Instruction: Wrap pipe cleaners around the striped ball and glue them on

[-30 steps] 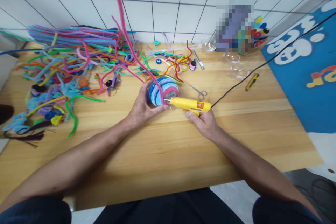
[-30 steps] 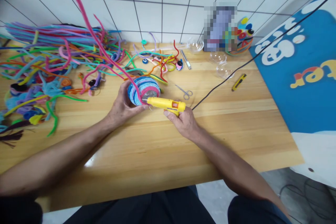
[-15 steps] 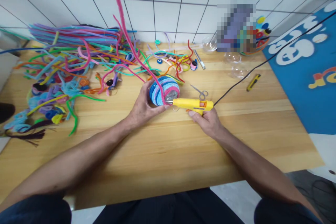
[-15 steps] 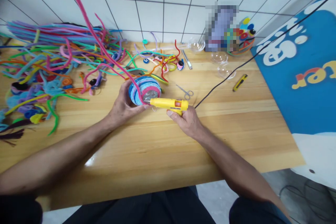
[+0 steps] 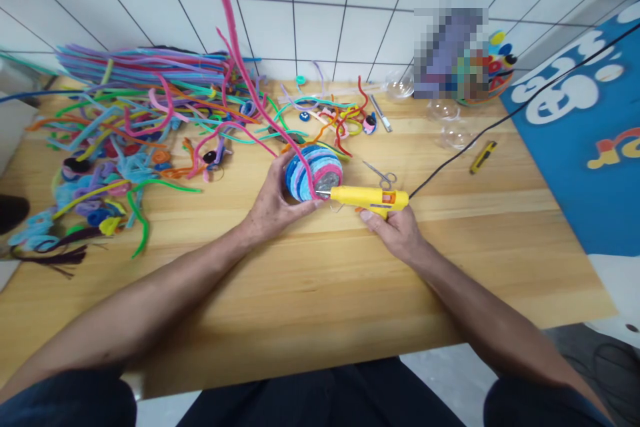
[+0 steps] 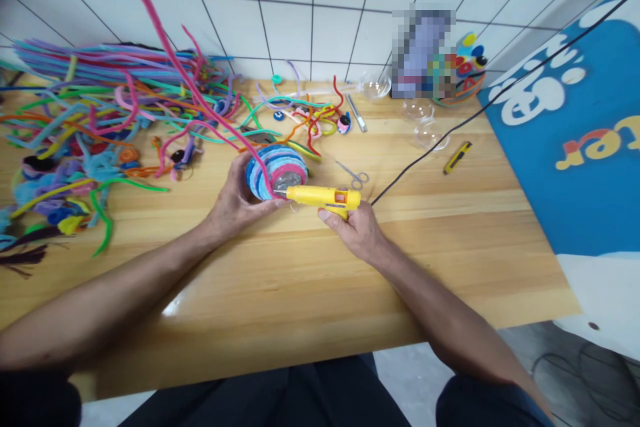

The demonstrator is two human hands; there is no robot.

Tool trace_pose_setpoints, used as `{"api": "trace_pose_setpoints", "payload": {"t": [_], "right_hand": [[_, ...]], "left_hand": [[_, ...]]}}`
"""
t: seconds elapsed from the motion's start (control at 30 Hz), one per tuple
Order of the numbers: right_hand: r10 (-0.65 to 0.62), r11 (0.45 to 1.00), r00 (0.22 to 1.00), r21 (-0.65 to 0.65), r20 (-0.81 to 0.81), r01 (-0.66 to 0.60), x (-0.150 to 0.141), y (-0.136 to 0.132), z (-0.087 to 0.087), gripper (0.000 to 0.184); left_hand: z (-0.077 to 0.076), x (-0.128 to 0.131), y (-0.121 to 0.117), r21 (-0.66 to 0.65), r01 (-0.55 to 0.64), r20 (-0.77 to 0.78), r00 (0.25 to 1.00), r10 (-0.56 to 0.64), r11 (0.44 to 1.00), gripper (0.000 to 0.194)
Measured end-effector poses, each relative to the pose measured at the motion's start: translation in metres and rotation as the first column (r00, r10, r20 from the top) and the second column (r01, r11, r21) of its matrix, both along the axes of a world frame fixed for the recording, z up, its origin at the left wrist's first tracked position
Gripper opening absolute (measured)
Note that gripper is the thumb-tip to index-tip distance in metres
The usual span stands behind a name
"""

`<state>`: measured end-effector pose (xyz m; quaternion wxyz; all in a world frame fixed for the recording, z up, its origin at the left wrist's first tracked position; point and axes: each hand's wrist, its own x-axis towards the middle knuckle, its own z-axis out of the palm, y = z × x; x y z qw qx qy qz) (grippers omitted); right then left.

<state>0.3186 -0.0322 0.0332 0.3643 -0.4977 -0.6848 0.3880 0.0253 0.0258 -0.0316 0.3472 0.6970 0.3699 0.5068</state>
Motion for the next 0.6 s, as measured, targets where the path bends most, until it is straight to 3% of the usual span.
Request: {"api": "trace_pose_setpoints", "payload": {"t": [0.33, 0.6], "right_hand": [[-0.001, 1.0, 0.998, -0.02, 0.059, 0.002, 0.0004, 0.0005, 0.0, 0.035], [-0.055, 0.998, 0.996, -0.024, 0.063, 0.057, -0.0031, 0.0001, -0.006, 0.045]], "left_hand": [[-0.0002, -0.0008, 0.0003, -0.011, -0.009, -0.011, 1.0, 0.009, 1.0, 0.117], [-0.0001, -0.0006, 0.0004, 0.0, 0.006, -0.02, 1.0, -0.006, 1.0, 0.114]]}}
